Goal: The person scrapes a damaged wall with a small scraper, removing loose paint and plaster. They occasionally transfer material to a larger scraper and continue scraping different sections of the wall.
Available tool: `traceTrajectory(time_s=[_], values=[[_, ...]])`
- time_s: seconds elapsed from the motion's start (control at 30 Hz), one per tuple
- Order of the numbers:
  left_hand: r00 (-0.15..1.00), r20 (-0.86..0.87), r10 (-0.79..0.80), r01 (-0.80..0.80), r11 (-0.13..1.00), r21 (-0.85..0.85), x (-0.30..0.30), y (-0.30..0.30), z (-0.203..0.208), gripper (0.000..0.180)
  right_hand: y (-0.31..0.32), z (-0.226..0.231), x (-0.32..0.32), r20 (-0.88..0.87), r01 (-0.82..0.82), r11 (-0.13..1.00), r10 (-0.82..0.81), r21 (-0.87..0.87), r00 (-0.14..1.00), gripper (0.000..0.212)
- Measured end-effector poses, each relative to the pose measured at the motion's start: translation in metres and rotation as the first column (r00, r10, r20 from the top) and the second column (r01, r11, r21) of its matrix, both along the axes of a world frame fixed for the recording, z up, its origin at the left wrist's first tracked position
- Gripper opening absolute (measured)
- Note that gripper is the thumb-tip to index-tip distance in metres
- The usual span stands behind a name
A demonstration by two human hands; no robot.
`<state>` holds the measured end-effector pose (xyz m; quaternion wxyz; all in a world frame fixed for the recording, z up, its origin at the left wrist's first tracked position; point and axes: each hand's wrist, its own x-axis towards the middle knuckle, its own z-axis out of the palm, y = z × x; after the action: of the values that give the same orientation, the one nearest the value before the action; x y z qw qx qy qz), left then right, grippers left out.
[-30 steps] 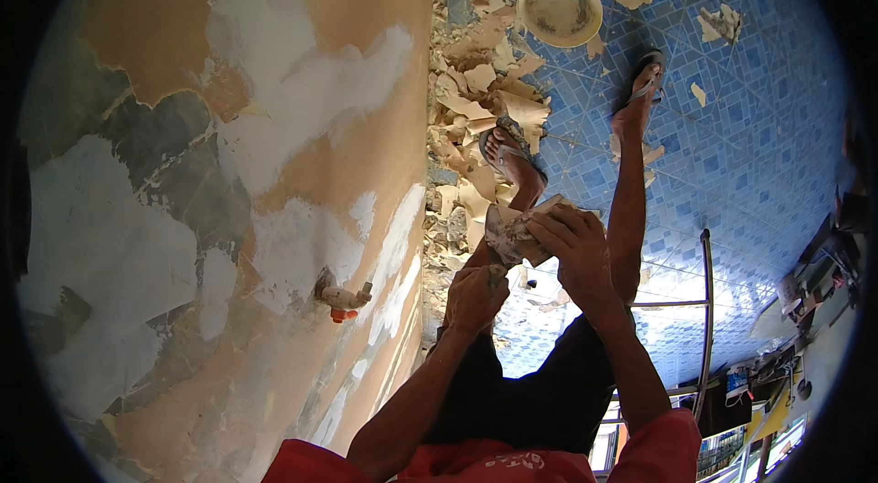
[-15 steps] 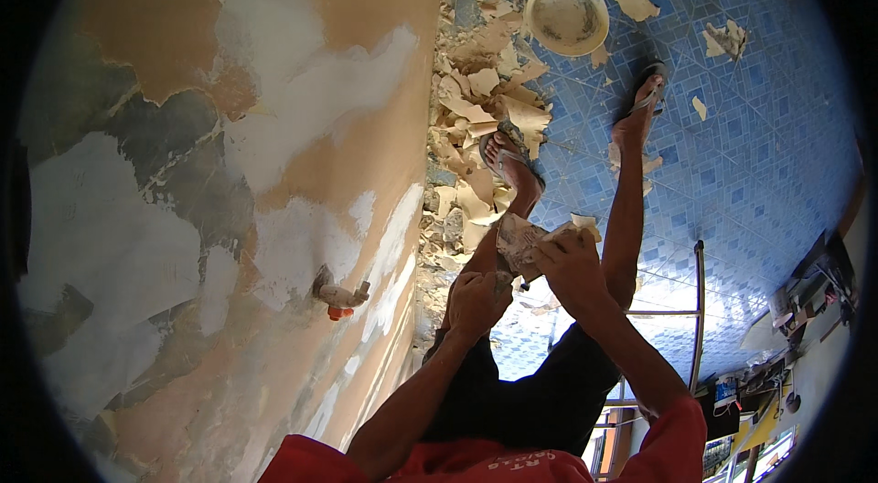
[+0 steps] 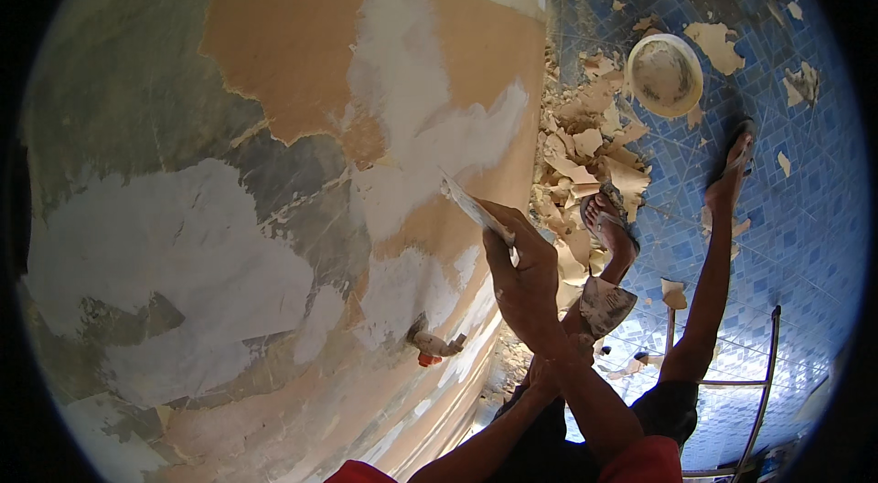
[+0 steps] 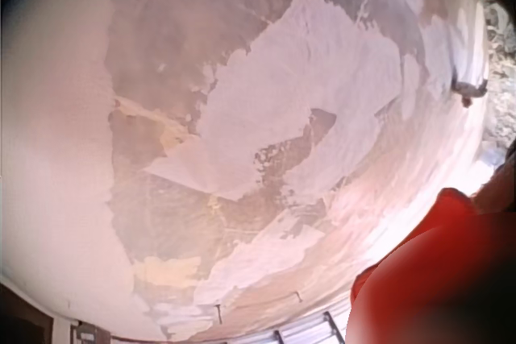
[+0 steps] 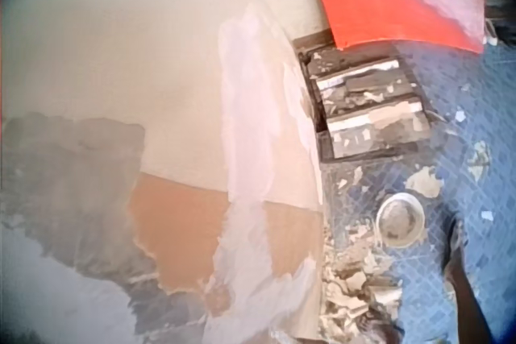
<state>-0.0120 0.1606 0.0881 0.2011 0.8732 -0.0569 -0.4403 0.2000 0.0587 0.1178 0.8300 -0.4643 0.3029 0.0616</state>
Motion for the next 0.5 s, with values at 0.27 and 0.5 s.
traceTrajectory(time_s=[0.27,0.5], values=[[0.996,0.073,0.049,-0.046,0.998,-0.03,-0.001,-0.002,-0.002,0.027,0.09,0.03,0.071,0.203,0.202,0.788,-0.1,-0.582,0.974,0.065],[0.995,0.097,-0.012,0.017,0.999,-0.045,-0.001,0.004,-0.004,0.025,0.106,0.046,0.016,0.218,0.063,0.864,0.055,-0.499,0.974,0.063]])
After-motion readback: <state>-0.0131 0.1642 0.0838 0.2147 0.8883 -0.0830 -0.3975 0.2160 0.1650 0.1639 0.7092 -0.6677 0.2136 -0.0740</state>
